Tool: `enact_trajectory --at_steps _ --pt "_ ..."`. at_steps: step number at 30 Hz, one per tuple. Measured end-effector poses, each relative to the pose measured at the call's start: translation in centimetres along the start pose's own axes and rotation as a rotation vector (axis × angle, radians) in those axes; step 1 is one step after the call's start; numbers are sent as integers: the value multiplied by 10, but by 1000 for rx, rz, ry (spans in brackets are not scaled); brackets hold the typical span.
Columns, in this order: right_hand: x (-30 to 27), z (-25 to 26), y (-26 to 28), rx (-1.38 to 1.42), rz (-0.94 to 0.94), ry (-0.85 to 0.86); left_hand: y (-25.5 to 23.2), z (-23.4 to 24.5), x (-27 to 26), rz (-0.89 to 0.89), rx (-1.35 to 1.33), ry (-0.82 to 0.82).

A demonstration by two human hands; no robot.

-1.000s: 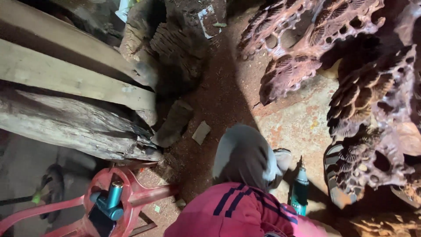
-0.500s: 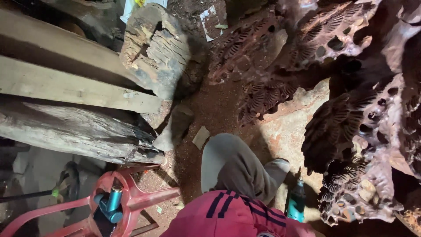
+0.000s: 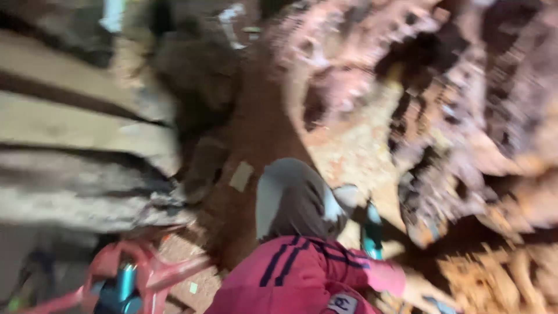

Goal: Carving intricate details into a large wooden sculpture using a small hand tool while sitting on the floor

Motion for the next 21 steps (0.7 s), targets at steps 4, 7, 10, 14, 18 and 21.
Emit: enact_trajectory --at_steps 4,7,10,14,18,21 --pt "27 93 -85 45 93 -312 -36 -10 -29 -55 75 167" --pt "66 187 -193 27 42 -547 -42 -10 -44 24 330 110" --pt "62 171 -207 -80 7 -629 -69 -12 -59 153 425 35" --pt "35 110 -160 -348 22 -614 -80 -2 -73 315 498 12" --pt "43 93 -155 -424 11 -475 -82 16 -78 288 594 5" --pt "60 90 -171 -468 -70 -450 -87 31 -78 408 638 67"
Point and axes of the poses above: each hand's wrist, its own x-axis towards the middle knuckle, its own z-axis out of the back of the hand, y = z × x, the point moved 2 cm from there along x, towards the middle knuckle, and after that the axes turned 12 degrees about x, right-handed, at the moved point
